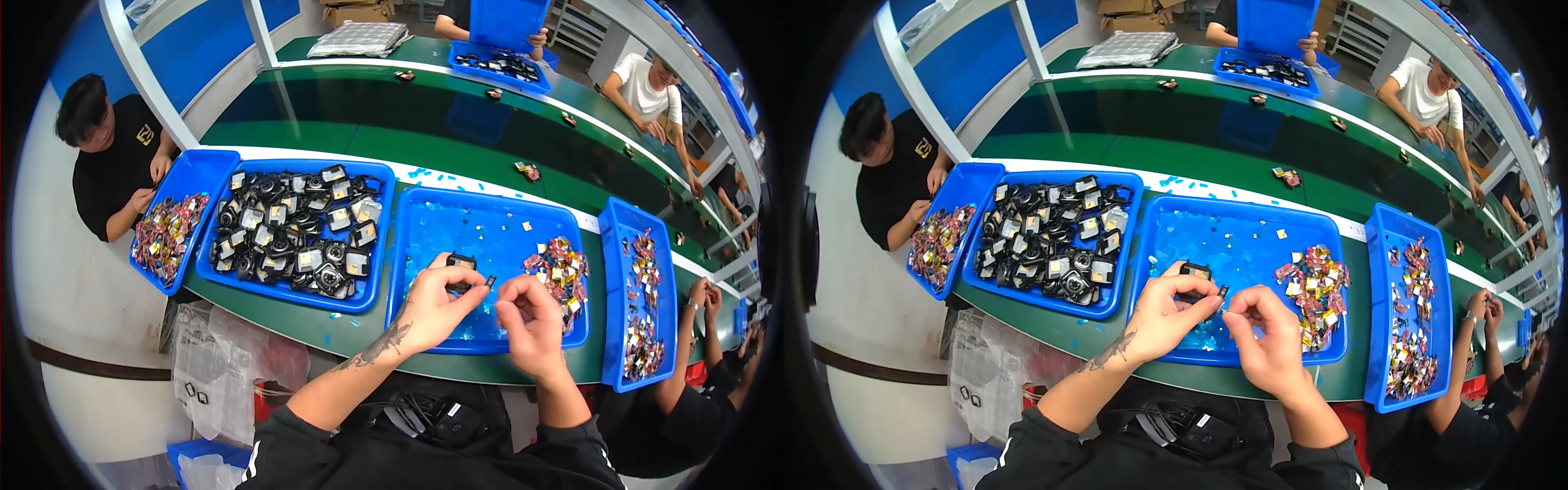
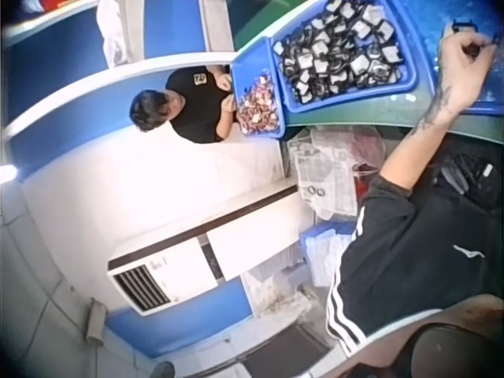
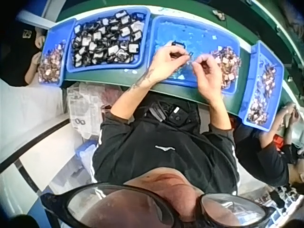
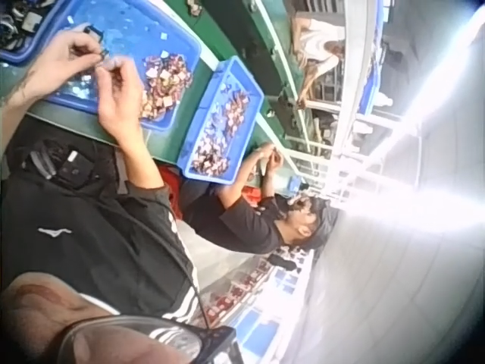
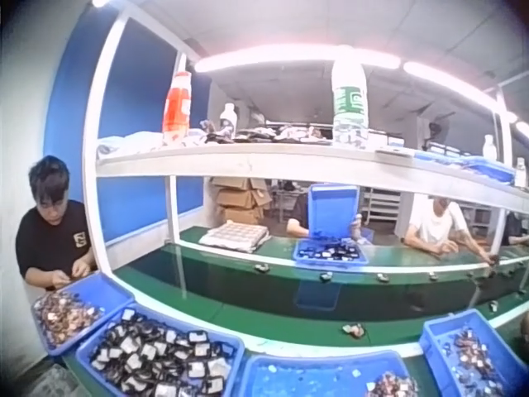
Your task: The recorder is assembling small electronic components, specifically attaching a small adhesive or circuit part to a black rectangular housing.
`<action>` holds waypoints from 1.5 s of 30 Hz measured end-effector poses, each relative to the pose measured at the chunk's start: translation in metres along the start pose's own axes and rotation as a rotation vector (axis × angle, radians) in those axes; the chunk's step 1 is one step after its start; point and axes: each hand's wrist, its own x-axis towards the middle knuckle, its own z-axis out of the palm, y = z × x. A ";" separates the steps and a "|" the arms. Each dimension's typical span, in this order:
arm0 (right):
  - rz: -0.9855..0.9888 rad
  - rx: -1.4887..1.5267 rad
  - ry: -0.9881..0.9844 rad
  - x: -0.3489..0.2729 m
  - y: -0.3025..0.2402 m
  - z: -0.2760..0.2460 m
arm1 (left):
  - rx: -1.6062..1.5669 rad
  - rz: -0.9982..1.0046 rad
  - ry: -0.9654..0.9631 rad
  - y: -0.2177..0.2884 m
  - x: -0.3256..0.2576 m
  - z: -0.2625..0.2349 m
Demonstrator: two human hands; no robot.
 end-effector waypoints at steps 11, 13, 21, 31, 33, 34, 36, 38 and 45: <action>-0.103 0.099 -0.054 0.017 0.010 -0.008 | -0.447 -0.226 -0.210 0.012 -0.005 -0.007; -0.099 0.136 -0.003 0.019 0.010 0.000 | -0.332 -0.044 -0.027 0.010 -0.009 -0.013; -0.077 -0.224 0.148 0.003 -0.015 0.009 | -0.415 0.063 0.144 0.007 -0.003 0.019; -0.205 -0.367 0.217 0.006 -0.026 0.023 | -0.618 -0.007 0.051 0.009 -0.029 0.009; -0.218 -0.381 0.229 0.004 -0.032 0.026 | -0.658 -0.024 0.048 0.007 -0.031 0.009; -0.186 -0.419 0.246 0.002 -0.038 0.029 | -0.656 -0.031 0.049 0.008 -0.032 0.010; -0.170 -0.493 0.261 -0.002 -0.039 0.031 | -0.714 -0.048 0.084 0.012 -0.033 0.012; -0.187 -0.495 0.251 -0.002 -0.036 0.029 | -0.712 -0.055 0.081 0.014 -0.035 0.015; -0.153 -0.473 0.186 0.000 -0.040 0.025 | -0.659 -0.048 0.006 0.010 -0.038 0.014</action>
